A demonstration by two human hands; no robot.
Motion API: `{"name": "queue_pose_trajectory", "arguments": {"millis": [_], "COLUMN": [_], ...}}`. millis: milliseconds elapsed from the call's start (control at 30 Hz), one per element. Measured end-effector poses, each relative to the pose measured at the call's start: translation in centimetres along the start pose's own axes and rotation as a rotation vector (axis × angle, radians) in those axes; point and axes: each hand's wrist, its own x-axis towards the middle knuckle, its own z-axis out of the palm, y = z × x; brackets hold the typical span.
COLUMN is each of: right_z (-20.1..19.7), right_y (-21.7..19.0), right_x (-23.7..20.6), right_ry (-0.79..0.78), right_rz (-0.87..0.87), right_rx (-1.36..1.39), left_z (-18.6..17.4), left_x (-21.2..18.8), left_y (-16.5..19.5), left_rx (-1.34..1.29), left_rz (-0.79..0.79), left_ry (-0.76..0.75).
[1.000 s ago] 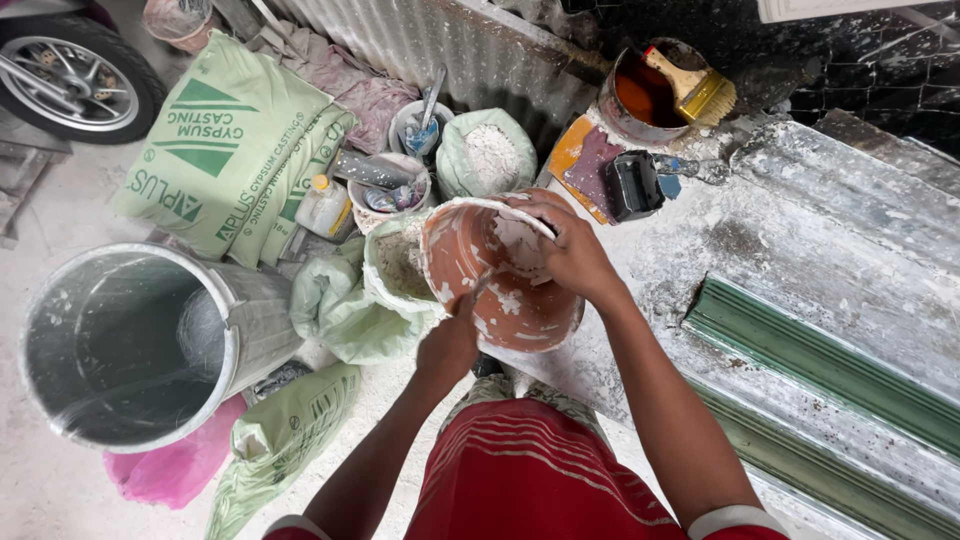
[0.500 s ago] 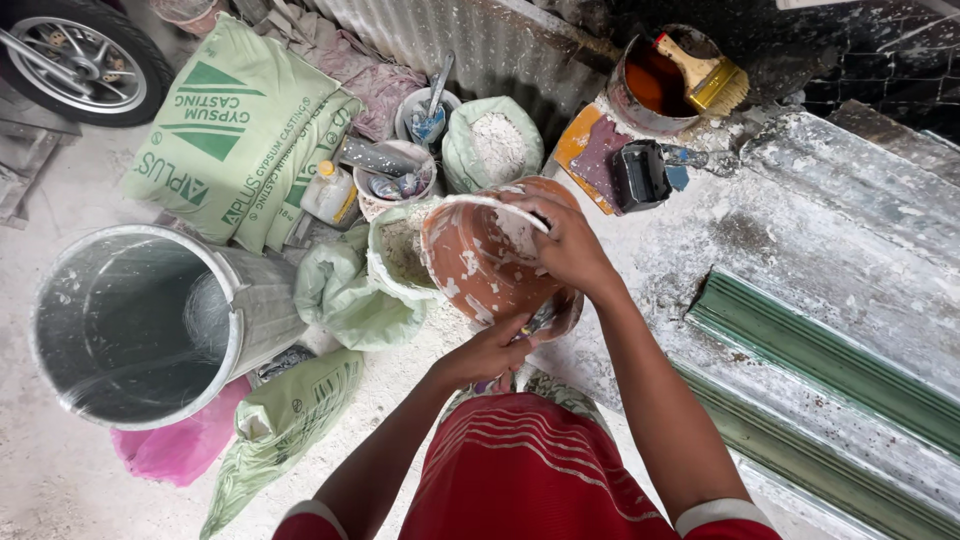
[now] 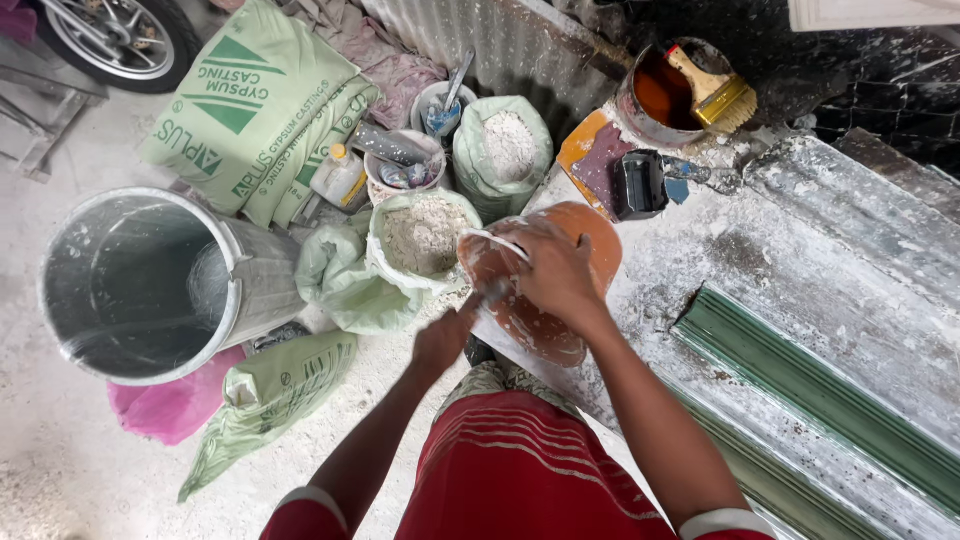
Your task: The person scrapes dried plaster residue from a green rubber mold strip on a workbench, wipes a brush with a cloth, and scrapes plaster from a bowl using a handheld scraper. They then break and pull dried plaster pieces out of a terracotta bowl by hand, dip a brush in liquid, and carry the bowl to the floor.
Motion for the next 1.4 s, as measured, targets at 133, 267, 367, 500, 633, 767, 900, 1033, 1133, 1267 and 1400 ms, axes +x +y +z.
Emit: {"name": "queue_pose_trajectory", "arguments": {"millis": [133,267,367,500,633,767,900,1033,1133,1267,1400], "right_z": [0.8,1.1,1.3,1.1,1.0,1.2,1.4,1.0,0.2,-1.9,-4.4], "right_y": [-0.1,-0.2,-0.5,-0.6,-0.3,0.3,-0.1,-0.5,-0.1,1.8,4.8], "right_x": [-0.3,0.2,0.4,1.3,3.3,5.0,5.7,5.9,6.0,6.6,6.9], "right_ry": [0.031,-0.052,-0.158,-0.171,-0.217,-0.301,-0.281,-0.29,-0.346,-0.365,-0.435], "right_rz": [-0.027,-0.103,-0.126,-0.151,-0.197,-0.326,-0.259,-0.197,-0.165,-0.27,-0.193], "right_rx": [0.011,0.001,-0.082,-0.045,-0.018,-0.053,-0.089,-0.085,-0.071,0.038,0.152], "left_z": [3.3,4.4,1.1,-1.4,1.5,1.1,-1.9,-0.7,-1.2,-6.1,-8.6], "left_x": [-0.1,-2.1,0.5,4.0,2.0,1.4,2.9,3.0,3.0,3.4,2.3], "left_y": [1.2,5.3,4.4,3.0,5.8,4.0,0.8,2.8,3.9,1.9,3.3], "left_rx": [-0.139,-0.547,-0.147,0.286,-0.324,-0.347,0.534,0.385,0.092,0.467,0.325], "left_rz": [-0.022,0.204,0.09,-0.117,-0.114,0.314,-0.034,-0.053,0.044,0.013,-0.04], "left_ry": [-0.029,-0.234,-0.147,-0.057,-0.069,0.09,0.343,0.067,0.126,0.363,0.011]}}
